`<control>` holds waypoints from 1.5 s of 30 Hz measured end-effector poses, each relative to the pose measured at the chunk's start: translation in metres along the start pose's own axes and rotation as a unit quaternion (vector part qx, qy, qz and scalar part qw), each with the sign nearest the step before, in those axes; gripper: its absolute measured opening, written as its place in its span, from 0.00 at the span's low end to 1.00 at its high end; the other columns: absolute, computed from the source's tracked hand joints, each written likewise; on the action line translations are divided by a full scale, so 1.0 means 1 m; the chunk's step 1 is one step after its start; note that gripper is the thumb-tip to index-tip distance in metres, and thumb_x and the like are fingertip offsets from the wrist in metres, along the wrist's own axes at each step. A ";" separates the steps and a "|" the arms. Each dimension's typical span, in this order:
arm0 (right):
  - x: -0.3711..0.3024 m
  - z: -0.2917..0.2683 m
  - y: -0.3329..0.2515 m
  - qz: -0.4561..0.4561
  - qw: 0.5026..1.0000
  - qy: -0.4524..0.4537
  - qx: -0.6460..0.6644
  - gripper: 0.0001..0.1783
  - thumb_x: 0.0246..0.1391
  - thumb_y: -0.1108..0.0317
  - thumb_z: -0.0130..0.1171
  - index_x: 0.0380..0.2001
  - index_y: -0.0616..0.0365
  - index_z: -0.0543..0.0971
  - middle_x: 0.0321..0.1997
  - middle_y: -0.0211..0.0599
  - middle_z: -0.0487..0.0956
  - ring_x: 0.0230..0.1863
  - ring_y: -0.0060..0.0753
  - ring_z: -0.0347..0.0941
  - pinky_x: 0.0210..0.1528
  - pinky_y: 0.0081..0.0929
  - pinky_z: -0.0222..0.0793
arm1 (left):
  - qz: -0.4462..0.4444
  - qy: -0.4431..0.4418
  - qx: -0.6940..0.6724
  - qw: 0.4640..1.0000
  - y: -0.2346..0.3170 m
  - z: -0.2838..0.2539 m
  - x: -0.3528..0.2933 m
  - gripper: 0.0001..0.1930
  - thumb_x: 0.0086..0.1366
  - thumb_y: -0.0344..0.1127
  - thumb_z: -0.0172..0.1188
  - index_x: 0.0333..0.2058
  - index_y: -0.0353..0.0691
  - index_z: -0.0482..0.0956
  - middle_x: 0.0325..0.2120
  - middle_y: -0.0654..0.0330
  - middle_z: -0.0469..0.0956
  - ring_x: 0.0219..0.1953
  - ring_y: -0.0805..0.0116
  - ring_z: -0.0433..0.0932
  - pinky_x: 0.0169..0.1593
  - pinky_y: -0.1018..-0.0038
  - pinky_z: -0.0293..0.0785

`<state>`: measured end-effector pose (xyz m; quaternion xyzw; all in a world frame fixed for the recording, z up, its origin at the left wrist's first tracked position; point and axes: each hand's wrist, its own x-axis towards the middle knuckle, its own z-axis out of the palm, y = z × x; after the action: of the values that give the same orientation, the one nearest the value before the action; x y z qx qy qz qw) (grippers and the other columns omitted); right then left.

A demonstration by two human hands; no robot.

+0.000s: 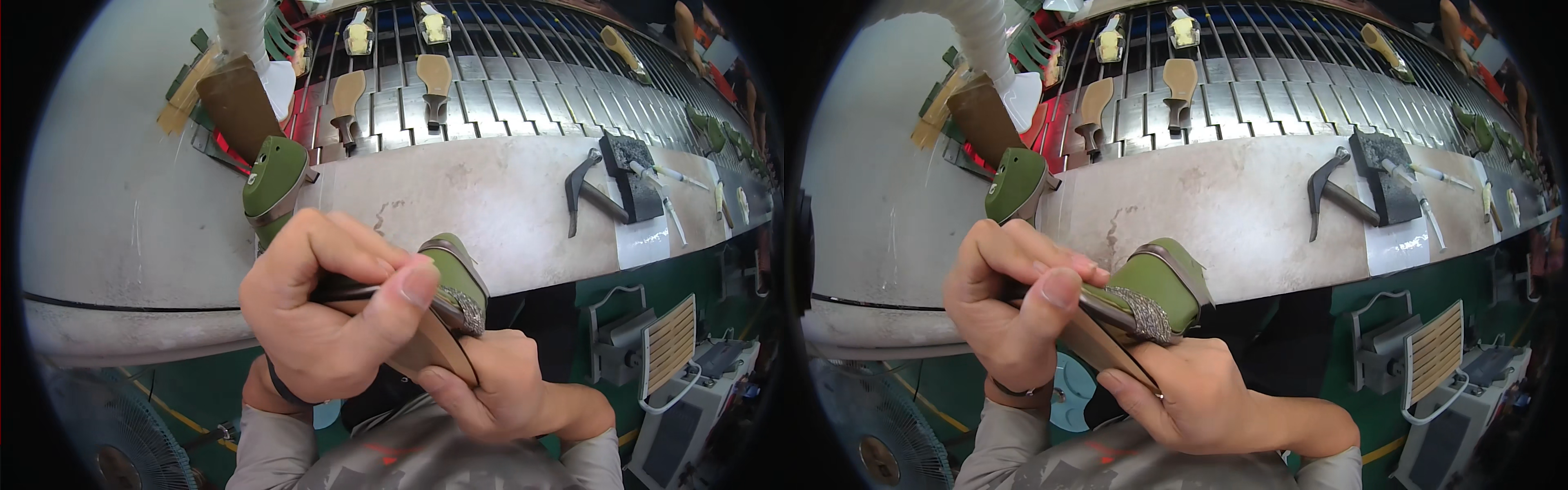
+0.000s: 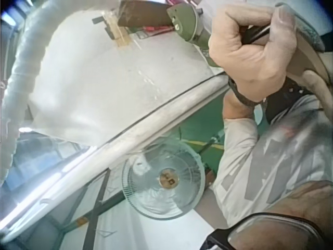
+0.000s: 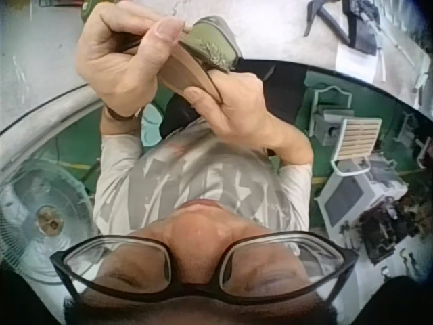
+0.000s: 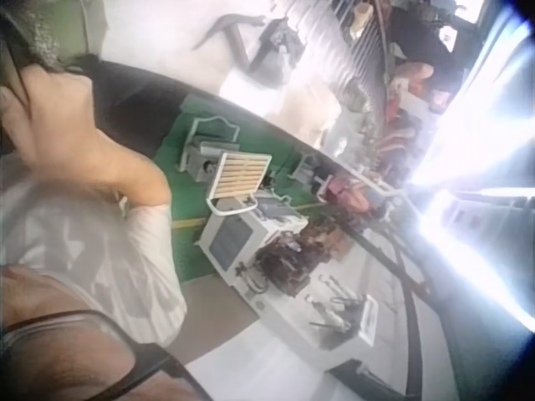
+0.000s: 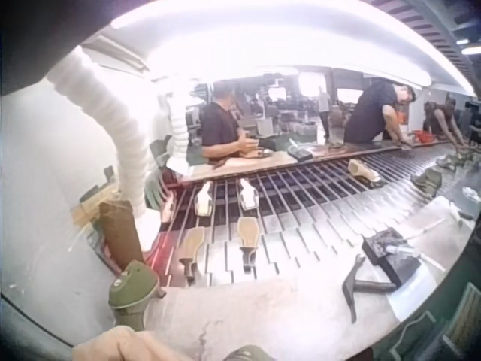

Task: The person assembles high heel shoes on an assembly line by placing soles and heels onto shoe lasts, applying adhesive with a syringe, and hammering the edges with a hammer.

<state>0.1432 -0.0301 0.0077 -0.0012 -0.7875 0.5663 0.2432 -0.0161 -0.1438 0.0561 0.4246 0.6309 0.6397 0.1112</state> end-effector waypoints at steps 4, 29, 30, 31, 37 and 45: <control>0.004 -0.004 0.004 0.033 0.999 -0.002 0.019 0.10 0.64 0.69 0.69 0.31 0.62 0.80 0.19 0.42 0.76 0.17 0.47 0.75 0.21 0.38 0.70 | 0.048 0.009 0.073 0.996 -0.008 -0.003 0.005 0.12 0.67 0.34 0.72 0.38 0.32 0.78 0.30 0.53 0.82 0.32 0.67 0.84 0.39 0.73 0.80; 0.016 -0.003 0.057 -0.004 0.998 0.031 -0.056 0.05 0.63 0.73 0.69 0.35 0.62 0.84 0.24 0.39 0.79 0.22 0.43 0.77 0.25 0.36 0.72 | -0.037 0.122 0.052 0.990 -0.056 -0.046 0.013 0.09 0.74 0.33 0.64 0.38 0.32 0.83 0.34 0.55 0.85 0.38 0.69 0.82 0.48 0.73 0.75; 0.017 -0.003 0.058 -0.001 0.998 0.034 -0.055 0.05 0.63 0.73 0.69 0.35 0.62 0.84 0.24 0.39 0.79 0.22 0.43 0.77 0.25 0.36 0.72 | -0.029 0.129 0.059 0.989 -0.056 -0.046 0.013 0.09 0.75 0.33 0.64 0.38 0.31 0.83 0.34 0.55 0.84 0.38 0.68 0.83 0.48 0.73 0.76; 0.017 -0.003 0.059 -0.009 0.997 0.035 -0.063 0.05 0.63 0.73 0.69 0.35 0.62 0.84 0.24 0.39 0.79 0.22 0.43 0.77 0.25 0.36 0.72 | -0.032 0.126 0.059 0.990 -0.057 -0.045 0.013 0.09 0.75 0.33 0.64 0.38 0.31 0.83 0.34 0.55 0.84 0.38 0.68 0.83 0.48 0.73 0.76; 0.016 -0.002 0.059 -0.018 0.996 0.046 -0.078 0.05 0.62 0.73 0.70 0.34 0.62 0.83 0.24 0.39 0.79 0.21 0.42 0.77 0.24 0.36 0.71 | -0.030 0.133 0.064 0.989 -0.057 -0.045 0.012 0.09 0.75 0.33 0.64 0.38 0.31 0.83 0.34 0.54 0.85 0.37 0.68 0.82 0.47 0.72 0.76; 0.019 -0.007 0.059 0.020 0.995 0.080 -0.055 0.17 0.61 0.65 0.72 0.24 0.59 0.76 0.19 0.43 0.76 0.20 0.50 0.75 0.22 0.41 0.70 | -0.020 0.123 0.049 0.991 -0.049 -0.029 0.011 0.09 0.74 0.33 0.64 0.39 0.30 0.82 0.33 0.53 0.84 0.36 0.69 0.81 0.46 0.73 0.75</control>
<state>0.1129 0.0030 -0.0358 -0.0752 -0.7955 0.5247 0.2938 -0.0618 -0.1478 0.0213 0.3344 0.6787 0.6534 0.0245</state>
